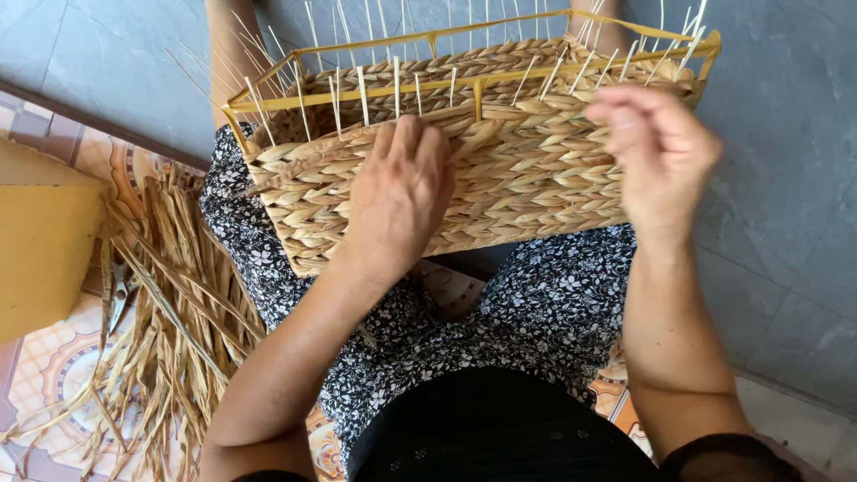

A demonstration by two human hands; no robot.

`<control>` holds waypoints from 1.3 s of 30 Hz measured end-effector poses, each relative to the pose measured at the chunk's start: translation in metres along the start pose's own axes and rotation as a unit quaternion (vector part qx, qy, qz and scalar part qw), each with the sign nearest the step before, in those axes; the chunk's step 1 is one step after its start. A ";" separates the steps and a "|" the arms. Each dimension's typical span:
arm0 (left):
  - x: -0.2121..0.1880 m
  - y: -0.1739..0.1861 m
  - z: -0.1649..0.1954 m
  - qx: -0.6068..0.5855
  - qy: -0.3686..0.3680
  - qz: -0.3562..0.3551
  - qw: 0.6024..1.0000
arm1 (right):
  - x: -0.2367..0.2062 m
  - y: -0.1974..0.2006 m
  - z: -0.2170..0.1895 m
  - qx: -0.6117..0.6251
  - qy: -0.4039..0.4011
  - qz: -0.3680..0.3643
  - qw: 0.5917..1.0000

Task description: The person sits on the floor with a partially woven water hyacinth basket on their lap and weaves dried plant strands around the rim, tucking and tightening each strand by hand to build up the basket wall, occasionally repositioning the basket and reaching for new strands from a pile beside them.

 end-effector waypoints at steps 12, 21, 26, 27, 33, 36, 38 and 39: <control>0.021 0.050 -0.037 -0.001 -0.070 0.010 0.998 | 0.043 -0.093 -0.026 -0.197 0.188 -0.262 0.926; 0.008 0.063 -0.022 -0.001 -0.053 0.159 0.986 | 0.044 -0.103 -0.016 -0.193 0.150 -0.209 0.947; 0.030 0.011 -0.022 -0.026 0.021 0.091 0.995 | 0.040 -0.097 -0.011 -0.142 0.081 -0.208 0.964; 0.037 0.002 -0.024 -0.064 0.036 0.073 0.995 | 0.041 -0.096 -0.009 -0.137 0.078 -0.212 0.964; 0.052 -0.017 -0.037 -0.199 0.064 0.007 0.978 | 0.045 -0.091 0.003 -0.102 0.061 -0.232 0.965; 0.042 -0.018 -0.035 -0.216 0.082 -0.038 0.972 | 0.044 -0.088 0.006 -0.069 0.001 -0.225 0.972; 0.028 -0.013 -0.030 -0.230 0.056 -0.013 0.972 | 0.043 -0.090 0.006 -0.058 -0.027 -0.210 0.976; 0.019 -0.008 -0.025 -0.241 0.024 0.026 0.970 | 0.044 -0.093 0.005 -0.072 -0.001 -0.209 0.975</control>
Point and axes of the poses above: each hand's wrist, its own x-axis towards the middle knuckle, its own y-axis out of the back of the hand, z = x × y, the point moved 3 cm from there along x, towards the middle knuckle, and after that the axes turned 5 degrees about y, right-handed, at the moved point
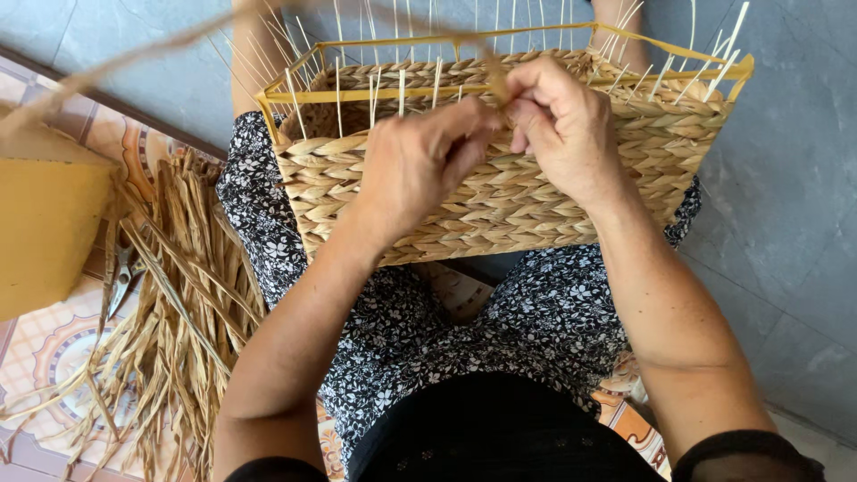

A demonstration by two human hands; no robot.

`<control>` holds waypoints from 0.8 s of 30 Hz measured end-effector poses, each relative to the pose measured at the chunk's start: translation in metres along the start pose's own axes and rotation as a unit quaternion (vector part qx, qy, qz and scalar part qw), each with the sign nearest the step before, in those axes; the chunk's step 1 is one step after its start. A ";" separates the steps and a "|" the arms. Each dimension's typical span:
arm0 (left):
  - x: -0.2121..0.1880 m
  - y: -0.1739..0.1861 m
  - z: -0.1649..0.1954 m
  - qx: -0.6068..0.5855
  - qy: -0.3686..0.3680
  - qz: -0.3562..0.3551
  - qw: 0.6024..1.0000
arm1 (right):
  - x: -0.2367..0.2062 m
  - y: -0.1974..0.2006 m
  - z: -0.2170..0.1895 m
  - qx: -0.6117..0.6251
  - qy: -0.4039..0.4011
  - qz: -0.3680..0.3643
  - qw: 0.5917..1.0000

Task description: The person sits on the floor with a partially woven water hyacinth basket on their lap and weaves dried plant strands around the rim, tucking and tightening each strand by hand to build up the basket wall, occasionally repositioning the basket and reaching for new strands from a pile beside them.

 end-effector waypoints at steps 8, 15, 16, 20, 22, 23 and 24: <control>-0.028 0.008 0.001 0.041 0.140 0.004 0.989 | 0.001 -0.010 -0.014 -0.102 0.053 -0.025 0.993; -0.041 0.030 -0.018 -0.054 0.240 0.007 0.969 | 0.001 -0.012 -0.014 -0.032 0.064 0.023 0.997; -0.042 0.032 -0.021 -0.063 0.269 -0.011 0.961 | 0.001 -0.013 -0.013 -0.040 0.064 0.033 0.997; -0.041 0.044 -0.018 -0.009 0.271 -0.020 0.962 | -0.001 -0.015 -0.012 -0.050 0.083 0.044 0.994; -0.041 0.050 -0.005 0.131 0.197 0.045 0.970 | -0.001 -0.016 -0.011 -0.042 0.079 0.037 0.995; -0.040 0.048 0.002 0.132 0.151 0.050 0.978 | 0.000 -0.016 -0.010 -0.037 0.076 0.034 0.996; -0.038 0.045 0.010 0.133 0.105 0.055 0.984 | 0.001 -0.016 -0.010 -0.053 0.083 0.037 0.994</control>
Point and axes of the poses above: each hand's wrist, its own x-axis towards the middle knuckle, its own y-axis out of the back of the hand, z = x × y, the point moved 3 cm from there along x, towards the middle knuckle, and after that the axes turned 5 degrees about y, right-handed, at the moved point
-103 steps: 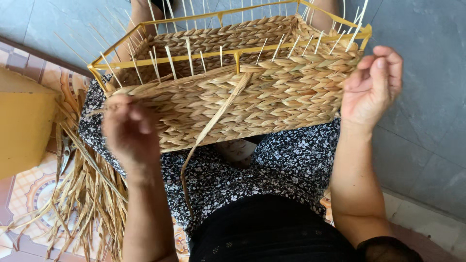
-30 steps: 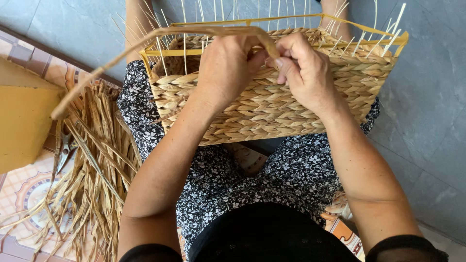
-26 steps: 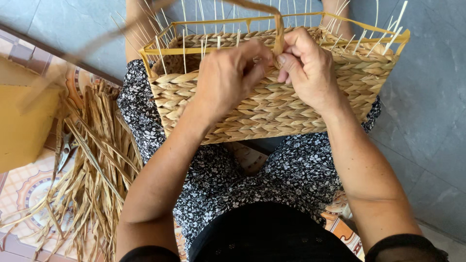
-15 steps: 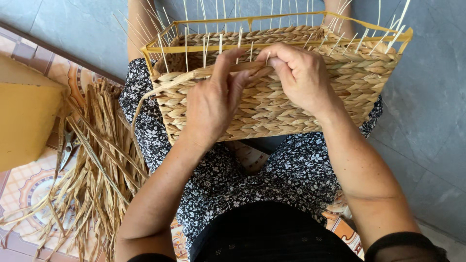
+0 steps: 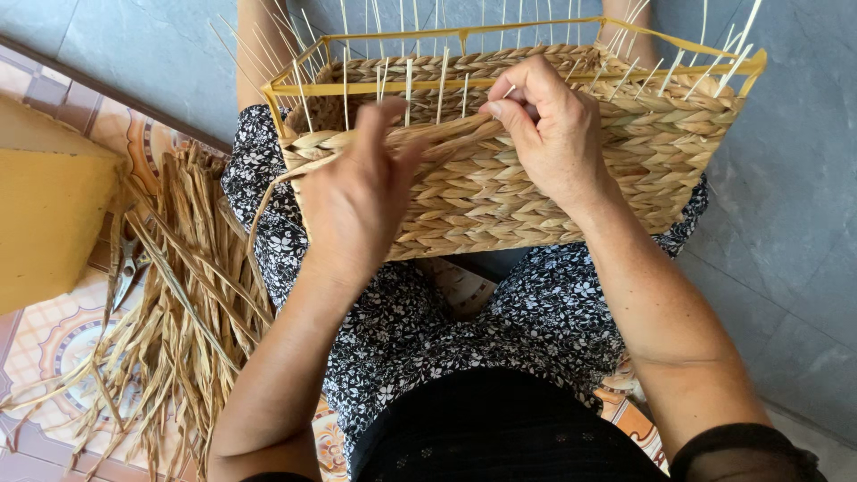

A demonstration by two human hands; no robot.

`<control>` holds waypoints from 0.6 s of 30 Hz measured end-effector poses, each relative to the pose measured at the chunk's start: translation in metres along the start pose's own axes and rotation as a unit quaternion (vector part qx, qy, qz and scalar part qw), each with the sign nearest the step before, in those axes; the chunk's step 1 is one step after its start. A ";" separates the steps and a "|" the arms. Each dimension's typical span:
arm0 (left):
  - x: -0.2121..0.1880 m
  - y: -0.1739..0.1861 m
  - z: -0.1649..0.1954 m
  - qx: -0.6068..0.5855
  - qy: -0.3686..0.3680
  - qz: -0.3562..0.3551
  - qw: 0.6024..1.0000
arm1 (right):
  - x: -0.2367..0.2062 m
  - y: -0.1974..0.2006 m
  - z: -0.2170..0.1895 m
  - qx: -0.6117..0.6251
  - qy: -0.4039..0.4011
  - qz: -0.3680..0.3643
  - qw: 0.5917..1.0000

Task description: The person sits on the floor with a partially woven water hyacinth basket on their lap and weaves dried plant strands around the rim, tucking and tightening each strand by hand to build up the basket wall, occasionally repositioning the basket and reaching for new strands from a pile beside them.

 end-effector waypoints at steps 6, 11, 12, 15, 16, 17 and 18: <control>0.009 -0.025 0.021 0.169 -0.156 0.038 0.972 | 0.007 0.012 0.005 -0.005 -0.005 -0.013 1.000; 0.023 -0.037 0.008 0.174 -0.088 -0.079 0.978 | 0.000 0.022 -0.004 0.040 0.049 0.059 0.996; 0.027 -0.039 0.003 0.171 -0.054 -0.145 0.973 | -0.001 0.017 -0.007 0.004 0.080 0.030 0.996; 0.035 -0.023 0.000 0.131 -0.112 -0.121 0.978 | -0.001 0.000 -0.015 -0.078 0.143 -0.027 0.986; 0.037 -0.014 0.001 0.113 -0.157 -0.074 0.978 | 0.001 -0.005 -0.017 -0.088 0.151 -0.024 0.984; 0.037 -0.006 0.002 0.127 -0.176 -0.037 0.975 | 0.004 -0.008 -0.019 -0.098 0.157 -0.022 0.982; 0.035 0.004 0.003 0.141 -0.195 0.001 0.971 | 0.006 -0.010 -0.017 -0.091 0.123 -0.024 0.988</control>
Point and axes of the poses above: each hand's wrist, its own x-axis towards the middle knuckle, its own y-axis out of the back of the hand, z = x × y, the point moved 3 cm from there along x, towards the middle knuckle, and after that the axes turned 5 degrees about y, right-handed, at the moved point
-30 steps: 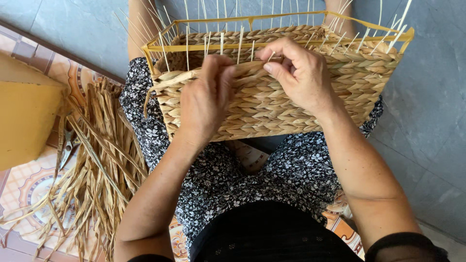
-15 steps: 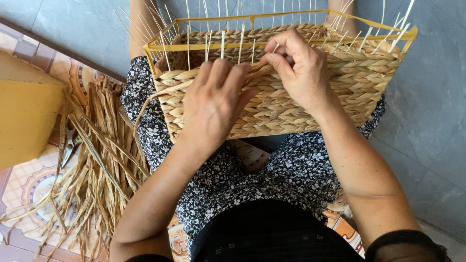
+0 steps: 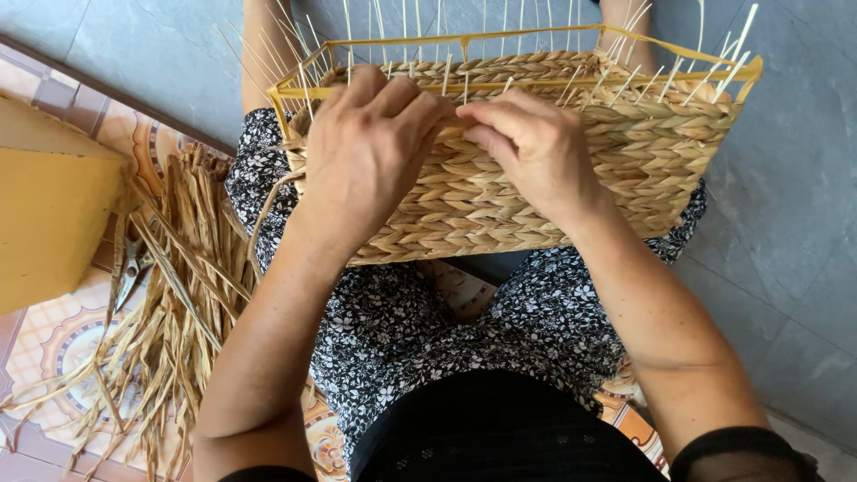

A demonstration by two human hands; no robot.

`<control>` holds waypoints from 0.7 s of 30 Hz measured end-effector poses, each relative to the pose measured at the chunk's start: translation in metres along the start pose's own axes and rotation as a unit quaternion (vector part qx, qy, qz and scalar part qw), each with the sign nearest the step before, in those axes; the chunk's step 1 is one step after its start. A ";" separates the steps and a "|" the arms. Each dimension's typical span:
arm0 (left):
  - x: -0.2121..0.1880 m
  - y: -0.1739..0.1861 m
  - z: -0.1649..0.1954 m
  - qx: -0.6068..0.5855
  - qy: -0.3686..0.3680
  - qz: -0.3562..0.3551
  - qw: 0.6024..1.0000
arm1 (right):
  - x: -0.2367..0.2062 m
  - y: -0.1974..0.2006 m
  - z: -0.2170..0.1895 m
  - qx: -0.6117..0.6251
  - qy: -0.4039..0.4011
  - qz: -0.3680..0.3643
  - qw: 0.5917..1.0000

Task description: The person sits on the floor with a partially woven water hyacinth basket on their lap and weaves dried plant strands around the rim, tucking and tightening each strand by hand to build up the basket wall, occasionally repositioning the basket and reaching for new strands from a pile beside them.

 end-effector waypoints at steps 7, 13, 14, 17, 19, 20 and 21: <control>-0.021 0.027 0.029 -0.054 -0.007 0.181 0.982 | 0.005 0.000 0.004 0.091 -0.131 0.012 0.987; 0.007 -0.041 0.018 -0.098 0.191 -0.065 0.975 | 0.002 0.001 0.011 0.097 -0.125 -0.008 0.987; 0.010 -0.048 0.012 -0.132 0.191 -0.060 0.971 | 0.002 0.002 0.013 0.108 -0.129 -0.014 0.986; 0.011 -0.060 0.001 -0.227 0.161 -0.020 0.960 | -0.002 0.005 0.020 0.147 -0.174 -0.032 0.973; 0.003 -0.058 0.005 -0.286 0.107 0.022 0.952 | -0.003 0.006 0.022 0.176 -0.197 -0.031 0.964; -0.003 -0.058 0.008 -0.276 0.086 0.020 0.957 | -0.002 0.006 0.023 0.190 -0.208 -0.029 0.959; -0.011 -0.058 0.013 -0.265 0.065 0.018 0.962 | -0.001 0.005 0.023 0.181 -0.207 -0.028 0.961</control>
Point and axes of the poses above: each hand's wrist, its own x-axis towards the middle knuckle, its own y-axis out of the back of the hand, z = x × y, the point moved 3 cm from there along x, towards the middle knuckle, and after that the axes turned 5 degrees about y, right-handed, at the moved point
